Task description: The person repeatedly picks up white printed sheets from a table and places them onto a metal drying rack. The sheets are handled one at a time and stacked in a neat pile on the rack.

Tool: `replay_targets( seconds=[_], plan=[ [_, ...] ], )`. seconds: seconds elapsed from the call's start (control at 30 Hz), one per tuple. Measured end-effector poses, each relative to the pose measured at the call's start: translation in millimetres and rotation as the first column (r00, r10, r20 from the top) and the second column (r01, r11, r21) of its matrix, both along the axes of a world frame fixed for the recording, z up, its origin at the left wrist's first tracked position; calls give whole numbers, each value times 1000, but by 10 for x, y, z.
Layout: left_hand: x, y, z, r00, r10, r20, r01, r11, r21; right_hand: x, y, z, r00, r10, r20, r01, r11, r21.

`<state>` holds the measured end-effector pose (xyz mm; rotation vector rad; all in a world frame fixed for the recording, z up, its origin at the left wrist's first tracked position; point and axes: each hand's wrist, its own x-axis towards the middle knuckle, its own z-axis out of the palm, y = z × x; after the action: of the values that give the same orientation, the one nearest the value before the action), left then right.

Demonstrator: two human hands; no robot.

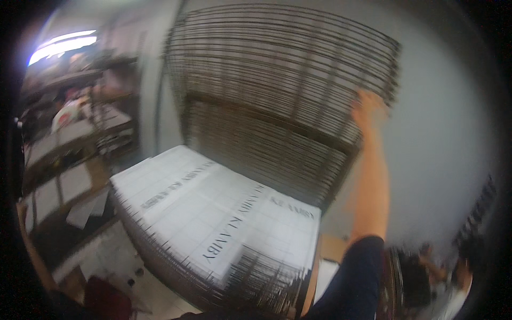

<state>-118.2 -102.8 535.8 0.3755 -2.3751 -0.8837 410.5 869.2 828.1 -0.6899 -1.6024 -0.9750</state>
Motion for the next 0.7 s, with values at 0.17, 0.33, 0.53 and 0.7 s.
replay_targets(
  seconds=[0.17,0.33,0.53,0.7],
  plan=[
    [-17,559,-453,983,48,175,-43,999,-33,891,932,283,988,-65,137,88,982,-168],
    [414,596,-860,778,266,570,-162,960,-228,567,1134,116,988,-38,151,67,979,-194],
    [655,1717,-2484,903,-149,404,312,872,-377,710,1221,-40,990,35,135,-5,977,-212],
    [2047,2950,-4814,374,-421,826,608,784,125,961,882,-223,973,92,213,-73,993,-94]
  ],
)
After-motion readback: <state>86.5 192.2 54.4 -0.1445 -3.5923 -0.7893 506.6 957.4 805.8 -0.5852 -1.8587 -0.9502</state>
